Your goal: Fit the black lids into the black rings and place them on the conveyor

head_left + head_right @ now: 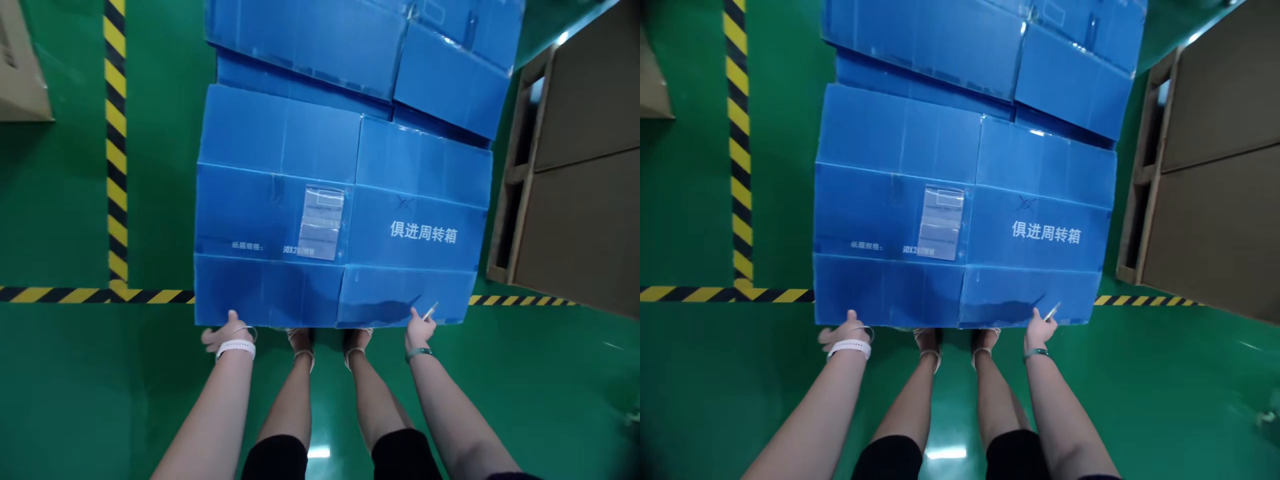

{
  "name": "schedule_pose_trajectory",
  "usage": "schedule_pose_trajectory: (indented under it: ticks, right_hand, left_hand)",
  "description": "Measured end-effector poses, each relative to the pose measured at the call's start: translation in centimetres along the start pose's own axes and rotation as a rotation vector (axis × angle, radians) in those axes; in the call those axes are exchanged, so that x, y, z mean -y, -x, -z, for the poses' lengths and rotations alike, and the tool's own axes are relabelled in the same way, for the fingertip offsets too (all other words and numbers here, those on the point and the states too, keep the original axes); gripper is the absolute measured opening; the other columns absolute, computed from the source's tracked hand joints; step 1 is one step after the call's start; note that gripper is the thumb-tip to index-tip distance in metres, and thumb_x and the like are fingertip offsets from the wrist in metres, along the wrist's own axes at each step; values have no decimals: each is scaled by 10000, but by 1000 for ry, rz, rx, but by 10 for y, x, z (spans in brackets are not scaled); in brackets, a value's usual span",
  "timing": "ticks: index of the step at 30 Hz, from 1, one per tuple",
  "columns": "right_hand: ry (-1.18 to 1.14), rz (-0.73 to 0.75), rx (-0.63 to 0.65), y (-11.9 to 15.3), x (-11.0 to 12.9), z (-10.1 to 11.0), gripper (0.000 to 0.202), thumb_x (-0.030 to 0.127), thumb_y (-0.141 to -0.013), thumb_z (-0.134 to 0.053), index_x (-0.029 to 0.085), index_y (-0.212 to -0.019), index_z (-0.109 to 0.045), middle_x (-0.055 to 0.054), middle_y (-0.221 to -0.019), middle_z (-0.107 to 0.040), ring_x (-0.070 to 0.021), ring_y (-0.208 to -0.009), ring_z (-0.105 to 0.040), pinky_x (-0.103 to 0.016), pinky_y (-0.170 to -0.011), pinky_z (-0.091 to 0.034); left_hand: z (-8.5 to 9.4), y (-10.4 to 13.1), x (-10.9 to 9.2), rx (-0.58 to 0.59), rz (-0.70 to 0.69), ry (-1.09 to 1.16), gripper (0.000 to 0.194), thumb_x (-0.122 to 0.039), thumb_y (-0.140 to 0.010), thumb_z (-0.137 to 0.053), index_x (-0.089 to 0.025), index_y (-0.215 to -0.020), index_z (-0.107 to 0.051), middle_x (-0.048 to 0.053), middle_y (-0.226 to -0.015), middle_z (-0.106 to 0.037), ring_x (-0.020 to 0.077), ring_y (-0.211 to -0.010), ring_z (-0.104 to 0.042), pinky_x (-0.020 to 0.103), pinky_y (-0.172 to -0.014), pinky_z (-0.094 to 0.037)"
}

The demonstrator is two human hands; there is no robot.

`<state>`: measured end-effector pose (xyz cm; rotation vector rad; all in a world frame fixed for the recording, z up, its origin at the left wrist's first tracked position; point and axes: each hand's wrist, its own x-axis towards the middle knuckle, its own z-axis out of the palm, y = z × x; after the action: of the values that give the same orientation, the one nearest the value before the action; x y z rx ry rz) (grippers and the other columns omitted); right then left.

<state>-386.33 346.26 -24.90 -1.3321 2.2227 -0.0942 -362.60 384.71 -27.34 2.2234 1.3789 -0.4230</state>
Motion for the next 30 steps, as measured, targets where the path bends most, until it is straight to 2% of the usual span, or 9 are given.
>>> schedule_pose_trajectory:
  ticks: [2, 4, 7, 9, 11, 16, 20, 23, 30]
  right_hand:
    - [0, 214, -12, 2, 34, -10, 129, 229, -925, -682, 159, -972, -584, -25, -952, -607, -162, -831, -585, -304, -779, -515]
    - [-5, 422, 76, 4, 75, -29, 67, 231, -912, -657, 207, -916, -594, -24, -931, -630, -180, -869, -581, -289, -829, -492]
    - [-6, 659, 212, 5, 145, -68, 84, 258, -917, -599, 218, -843, -599, -4, -814, -625, -189, -796, -566, -272, -769, -461]
    - [-1, 775, 266, 3, 195, -95, 96, 252, -915, -585, 197, -840, -610, 3, -780, -617, -184, -772, -555, -271, -754, -446]
    - [10, 874, 303, -2, 245, -120, 107, 261, -925, -582, 184, -870, -632, 2, -786, -622, -182, -780, -557, -271, -768, -440]
    - [62, 1040, 319, -18, 371, -175, 124, 224, -950, -566, 159, -950, -672, -43, -888, -651, -201, -868, -576, -317, -879, -448]
    - [202, 1236, 264, -20, 452, -216, 204, 145, -970, -530, 128, -1102, -684, -134, -1309, -590, -241, -1067, -587, -395, -999, -442]
    - [295, 1330, 265, -17, 488, -243, 275, 45, -944, -503, 111, -1161, -659, -142, -1571, -370, -265, -1127, -590, -464, -1033, -445]
    - [368, 1270, 253, -22, 528, -283, 358, -23, -904, -450, 39, -1200, -641, -224, -1645, -191, -338, -1156, -627, -599, -1043, -450]
  left_hand:
    - [-16, 15, -36, 8, -247, -107, 794, -355, -943, -649, -191, -1581, -206, 198, -1632, -200, 383, -1512, -176, 642, -1226, -166]
    - [-45, 34, -81, 161, -550, -185, 932, -487, -868, -732, -277, -1602, -197, 124, -1679, -150, 356, -1548, -64, 628, -1245, -88]
    - [-103, 66, -152, 401, -891, -310, 1230, -650, -661, -852, -373, -1614, -126, 55, -1708, 24, 411, -1541, 101, 747, -1173, 22]
    - [-137, 80, -191, 450, -1014, -545, 1316, -778, -628, -792, -402, -1611, 0, 37, -1687, 179, 464, -1492, 244, 857, -1053, 71]
    - [-161, 85, -215, 438, -1020, -683, 1404, -859, -554, -764, -430, -1593, 77, 17, -1642, 315, 504, -1441, 325, 892, -993, 74]
    - [-179, 73, -221, 450, -1005, -751, 1428, -935, -530, -688, -453, -1557, 179, 9, -1582, 428, 505, -1416, 367, 895, -984, 52]
    - [-181, 69, -218, 452, -990, -765, 1409, -947, -543, -663, -460, -1550, 194, -12, -1562, 457, 483, -1404, 398, 890, -992, 58]
    - [-184, 67, -220, 467, -961, -793, 1414, -932, -548, -678, -451, -1554, 191, -23, -1543, 478, 478, -1388, 419, 889, -995, 54]
    - [-189, 61, -219, 470, -934, -797, 1430, -867, -535, -754, -459, -1565, 151, -32, -1542, 473, 467, -1363, 450, 893, -998, 57]
